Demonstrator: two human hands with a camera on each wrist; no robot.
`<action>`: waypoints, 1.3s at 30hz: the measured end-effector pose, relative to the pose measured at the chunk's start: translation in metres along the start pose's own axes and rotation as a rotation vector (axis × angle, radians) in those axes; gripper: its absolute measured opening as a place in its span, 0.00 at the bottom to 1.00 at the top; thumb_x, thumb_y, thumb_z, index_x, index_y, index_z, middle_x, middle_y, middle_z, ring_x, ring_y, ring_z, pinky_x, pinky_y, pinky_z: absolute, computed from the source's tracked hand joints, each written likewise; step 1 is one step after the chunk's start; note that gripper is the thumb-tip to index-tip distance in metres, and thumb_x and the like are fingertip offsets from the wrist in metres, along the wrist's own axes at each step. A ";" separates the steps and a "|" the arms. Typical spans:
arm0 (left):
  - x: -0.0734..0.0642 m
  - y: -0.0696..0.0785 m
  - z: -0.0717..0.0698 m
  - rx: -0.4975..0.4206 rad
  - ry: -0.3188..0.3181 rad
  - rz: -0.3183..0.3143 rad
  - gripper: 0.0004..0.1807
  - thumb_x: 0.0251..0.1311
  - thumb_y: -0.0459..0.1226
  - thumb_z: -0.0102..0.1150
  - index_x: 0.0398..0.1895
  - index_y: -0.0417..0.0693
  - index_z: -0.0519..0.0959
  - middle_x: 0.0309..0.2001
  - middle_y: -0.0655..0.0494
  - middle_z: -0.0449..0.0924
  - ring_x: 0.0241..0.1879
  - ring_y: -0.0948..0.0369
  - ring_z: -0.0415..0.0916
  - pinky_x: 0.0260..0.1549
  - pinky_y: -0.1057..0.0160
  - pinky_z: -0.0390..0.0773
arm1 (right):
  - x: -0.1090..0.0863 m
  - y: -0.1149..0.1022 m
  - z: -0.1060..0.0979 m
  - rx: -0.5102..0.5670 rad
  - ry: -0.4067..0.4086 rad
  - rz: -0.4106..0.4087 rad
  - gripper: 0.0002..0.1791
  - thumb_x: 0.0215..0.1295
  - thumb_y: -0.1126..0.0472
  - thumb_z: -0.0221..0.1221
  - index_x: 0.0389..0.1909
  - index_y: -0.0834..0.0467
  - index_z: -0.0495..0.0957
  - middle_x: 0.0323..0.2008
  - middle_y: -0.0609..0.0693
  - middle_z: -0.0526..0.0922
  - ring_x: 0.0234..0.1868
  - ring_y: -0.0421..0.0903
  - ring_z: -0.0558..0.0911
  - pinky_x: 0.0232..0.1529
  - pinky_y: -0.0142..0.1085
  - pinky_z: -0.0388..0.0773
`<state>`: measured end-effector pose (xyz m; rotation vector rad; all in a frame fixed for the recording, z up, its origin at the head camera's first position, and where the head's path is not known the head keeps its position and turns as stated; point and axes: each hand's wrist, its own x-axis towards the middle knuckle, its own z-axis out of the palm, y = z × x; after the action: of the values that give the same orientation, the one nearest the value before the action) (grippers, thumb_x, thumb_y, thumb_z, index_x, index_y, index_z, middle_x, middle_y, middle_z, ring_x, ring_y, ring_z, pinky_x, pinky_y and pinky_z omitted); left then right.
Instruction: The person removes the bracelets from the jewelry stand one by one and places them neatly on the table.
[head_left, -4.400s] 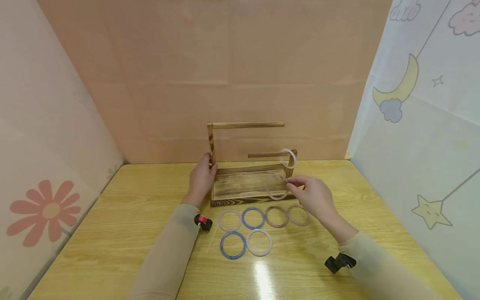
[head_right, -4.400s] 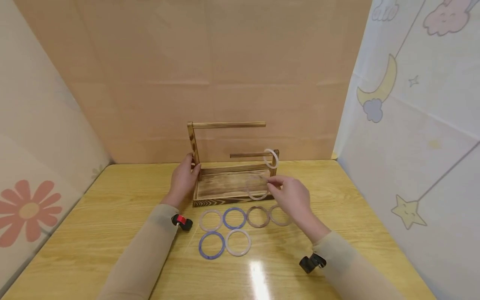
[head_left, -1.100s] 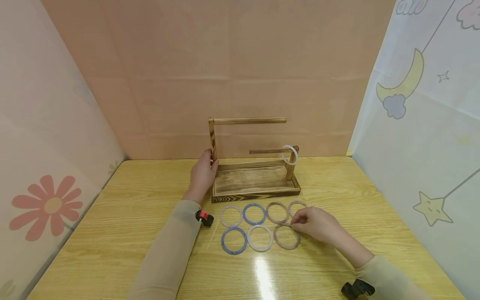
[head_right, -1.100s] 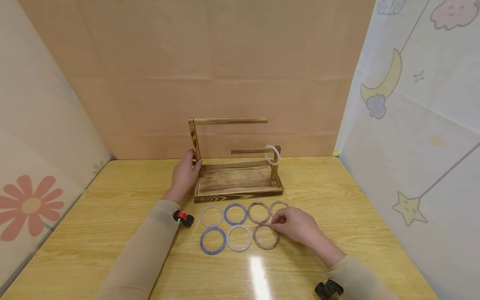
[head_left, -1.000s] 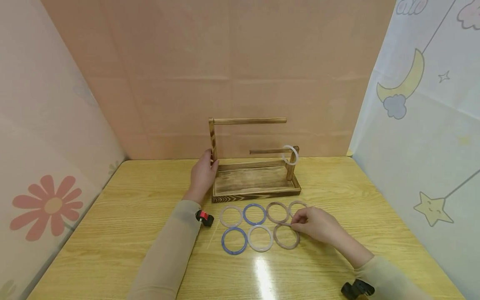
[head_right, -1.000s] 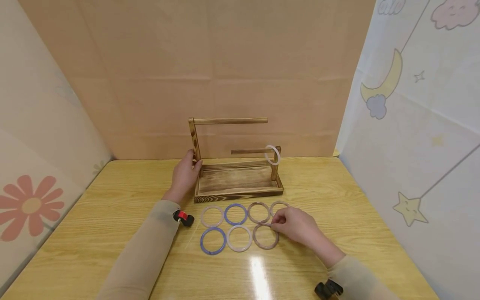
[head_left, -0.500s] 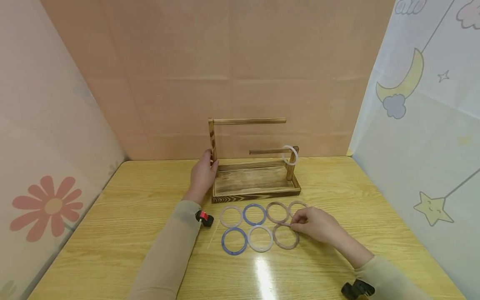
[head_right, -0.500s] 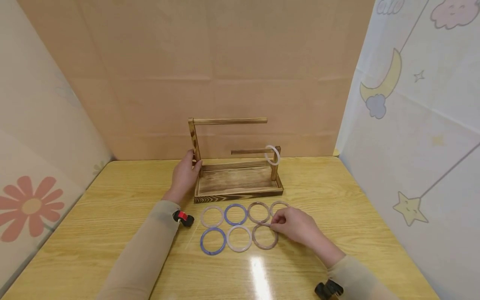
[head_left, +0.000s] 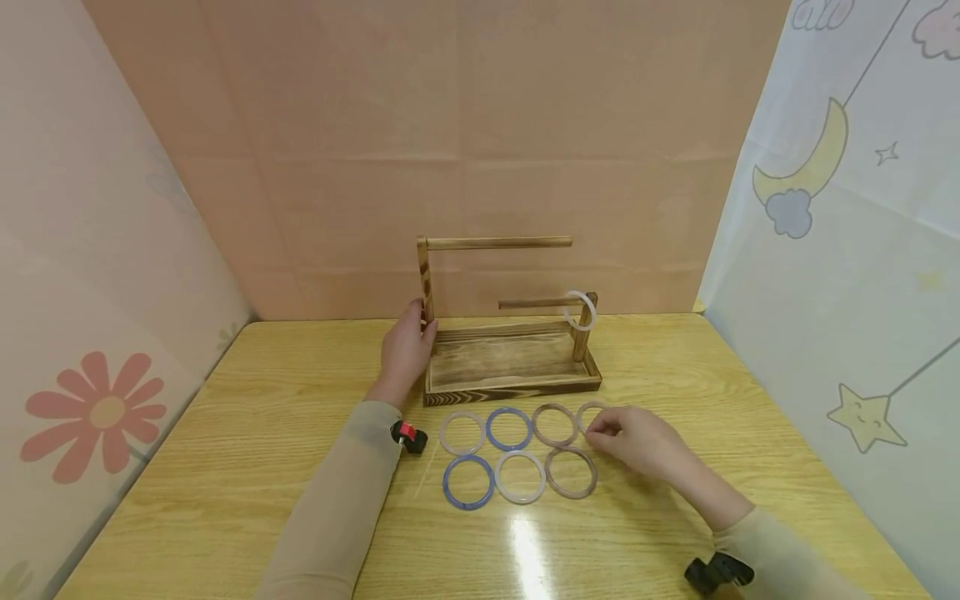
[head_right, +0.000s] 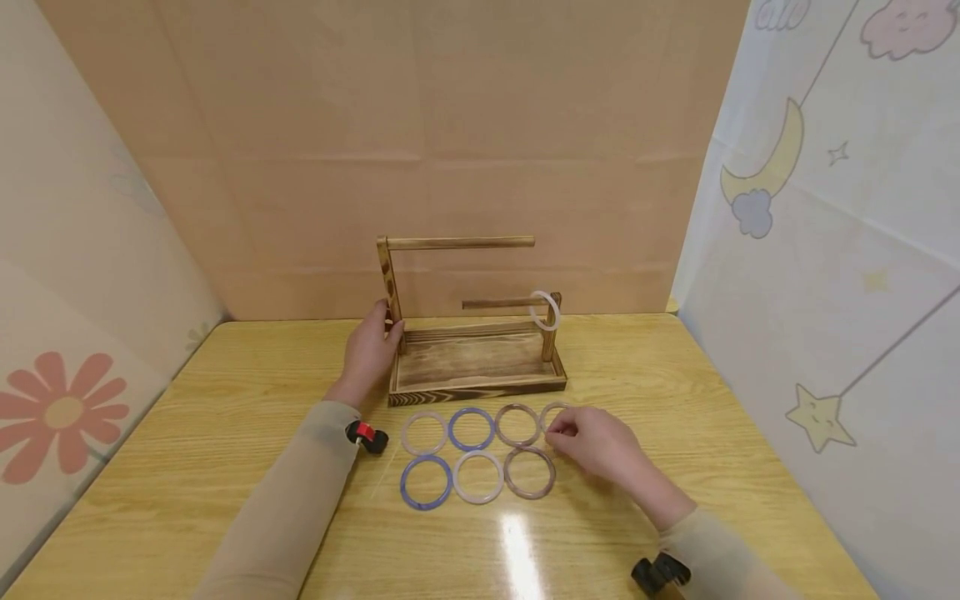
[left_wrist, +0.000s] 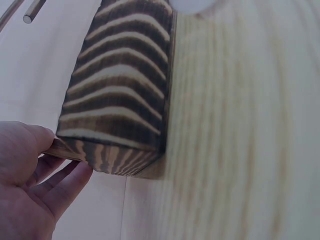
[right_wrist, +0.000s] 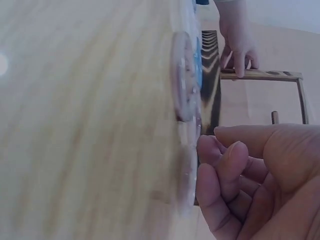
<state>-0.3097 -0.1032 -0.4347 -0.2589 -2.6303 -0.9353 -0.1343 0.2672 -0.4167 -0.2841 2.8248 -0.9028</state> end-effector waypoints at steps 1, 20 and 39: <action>0.000 0.000 0.000 0.000 -0.001 -0.001 0.23 0.85 0.41 0.59 0.73 0.37 0.72 0.61 0.39 0.84 0.55 0.43 0.87 0.51 0.41 0.85 | 0.001 0.000 -0.002 0.007 0.005 0.001 0.06 0.79 0.55 0.68 0.44 0.51 0.90 0.33 0.42 0.86 0.24 0.43 0.79 0.31 0.42 0.77; 0.001 0.001 -0.003 -0.007 -0.005 -0.009 0.23 0.86 0.42 0.57 0.73 0.37 0.71 0.61 0.39 0.84 0.56 0.43 0.86 0.53 0.41 0.85 | 0.021 -0.012 -0.029 0.070 0.297 -0.038 0.15 0.83 0.53 0.65 0.58 0.59 0.88 0.46 0.54 0.92 0.23 0.53 0.84 0.24 0.41 0.76; -0.002 0.002 -0.001 0.004 0.004 0.000 0.24 0.85 0.41 0.58 0.74 0.36 0.72 0.61 0.38 0.84 0.55 0.43 0.87 0.51 0.40 0.85 | 0.047 -0.015 -0.052 0.092 0.476 -0.042 0.19 0.83 0.46 0.65 0.59 0.57 0.87 0.47 0.55 0.91 0.21 0.48 0.83 0.16 0.40 0.69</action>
<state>-0.3073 -0.1026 -0.4340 -0.2563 -2.6283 -0.9294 -0.1887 0.2732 -0.3706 -0.1277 3.1964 -1.2507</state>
